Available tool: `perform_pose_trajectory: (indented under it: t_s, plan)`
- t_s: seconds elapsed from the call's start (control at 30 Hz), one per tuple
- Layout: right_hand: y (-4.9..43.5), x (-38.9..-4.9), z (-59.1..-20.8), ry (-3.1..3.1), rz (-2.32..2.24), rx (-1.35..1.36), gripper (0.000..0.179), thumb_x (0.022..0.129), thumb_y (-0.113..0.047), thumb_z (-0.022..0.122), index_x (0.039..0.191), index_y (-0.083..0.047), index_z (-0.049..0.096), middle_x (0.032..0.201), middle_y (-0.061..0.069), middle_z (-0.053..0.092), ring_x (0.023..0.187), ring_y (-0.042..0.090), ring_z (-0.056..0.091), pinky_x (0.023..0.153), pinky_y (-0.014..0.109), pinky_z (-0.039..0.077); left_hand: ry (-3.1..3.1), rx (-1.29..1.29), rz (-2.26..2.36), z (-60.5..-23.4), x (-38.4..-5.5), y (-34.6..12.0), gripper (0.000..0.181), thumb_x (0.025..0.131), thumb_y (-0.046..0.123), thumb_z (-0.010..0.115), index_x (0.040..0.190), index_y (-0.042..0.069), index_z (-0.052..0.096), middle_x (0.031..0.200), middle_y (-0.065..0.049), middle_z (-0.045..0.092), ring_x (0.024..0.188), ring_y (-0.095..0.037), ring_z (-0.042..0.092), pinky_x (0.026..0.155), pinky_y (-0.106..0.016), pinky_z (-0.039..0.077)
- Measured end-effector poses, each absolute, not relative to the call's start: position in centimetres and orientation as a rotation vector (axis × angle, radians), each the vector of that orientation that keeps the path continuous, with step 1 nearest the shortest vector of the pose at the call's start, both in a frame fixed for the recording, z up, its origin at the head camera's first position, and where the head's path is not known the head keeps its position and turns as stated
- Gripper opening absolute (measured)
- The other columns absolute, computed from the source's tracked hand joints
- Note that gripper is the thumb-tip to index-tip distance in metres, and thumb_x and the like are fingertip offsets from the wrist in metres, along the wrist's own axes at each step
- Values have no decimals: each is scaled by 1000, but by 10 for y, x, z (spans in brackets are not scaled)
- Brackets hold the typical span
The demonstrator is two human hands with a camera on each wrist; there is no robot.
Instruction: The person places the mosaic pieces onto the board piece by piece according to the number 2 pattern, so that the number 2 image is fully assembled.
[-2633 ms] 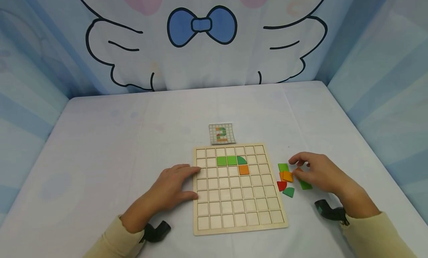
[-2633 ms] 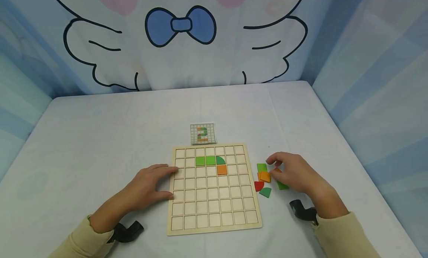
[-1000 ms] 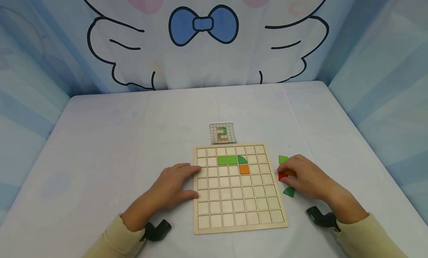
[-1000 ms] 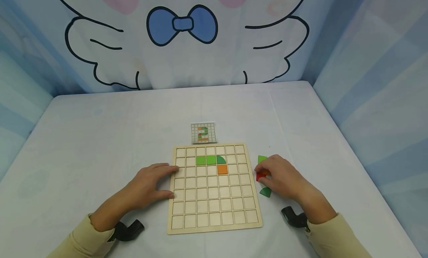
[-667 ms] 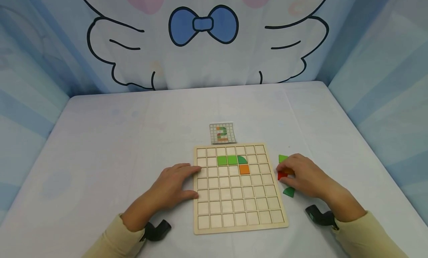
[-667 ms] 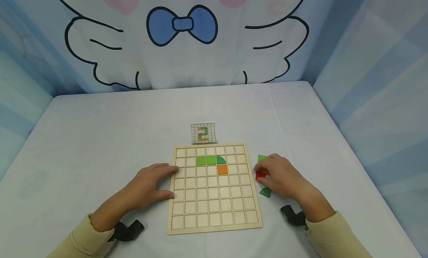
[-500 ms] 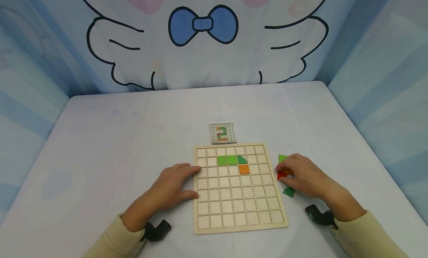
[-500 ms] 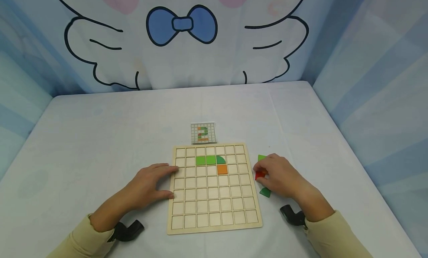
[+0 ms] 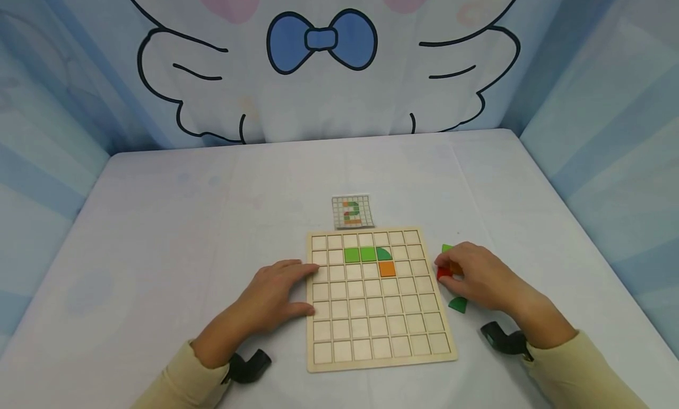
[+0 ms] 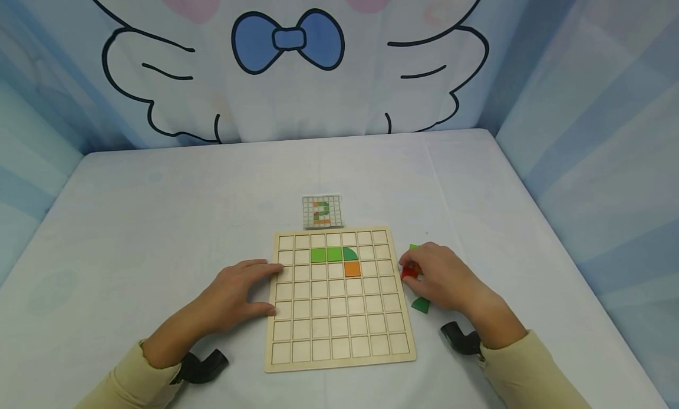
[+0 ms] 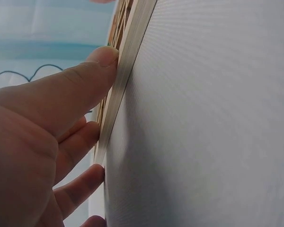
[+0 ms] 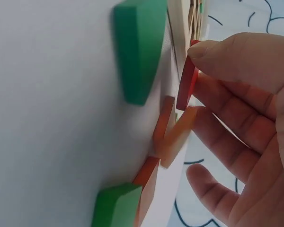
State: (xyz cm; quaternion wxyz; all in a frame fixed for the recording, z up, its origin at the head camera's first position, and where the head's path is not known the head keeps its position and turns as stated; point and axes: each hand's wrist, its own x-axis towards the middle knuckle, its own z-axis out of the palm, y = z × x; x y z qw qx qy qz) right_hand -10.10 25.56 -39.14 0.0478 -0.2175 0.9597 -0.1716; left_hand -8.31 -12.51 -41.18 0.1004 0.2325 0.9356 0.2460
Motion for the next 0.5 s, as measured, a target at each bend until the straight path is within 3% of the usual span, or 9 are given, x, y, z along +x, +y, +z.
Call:
perform_pose_trajectory:
  t_s: [0.17, 0.5]
  plan:
    - [251, -101, -390, 2923, -547, -687, 19, 85, -11, 77, 103, -6, 70, 99, 3, 67, 90, 22, 60, 85, 47, 53, 2769, 694, 730, -412, -83, -125, 68, 81, 30, 85, 140, 10, 58, 139, -8, 58, 133, -32, 48, 103, -58, 38]
    - [241, -102, -387, 2903, -618, -738, 20, 86, -8, 76, 104, -8, 68, 96, -3, 65, 80, 14, 55, 72, 35, 52, 2765, 686, 736, -413, -82, -125, 68, 81, 30, 85, 140, 10, 58, 139, -8, 58, 133, -32, 48, 104, -58, 38]
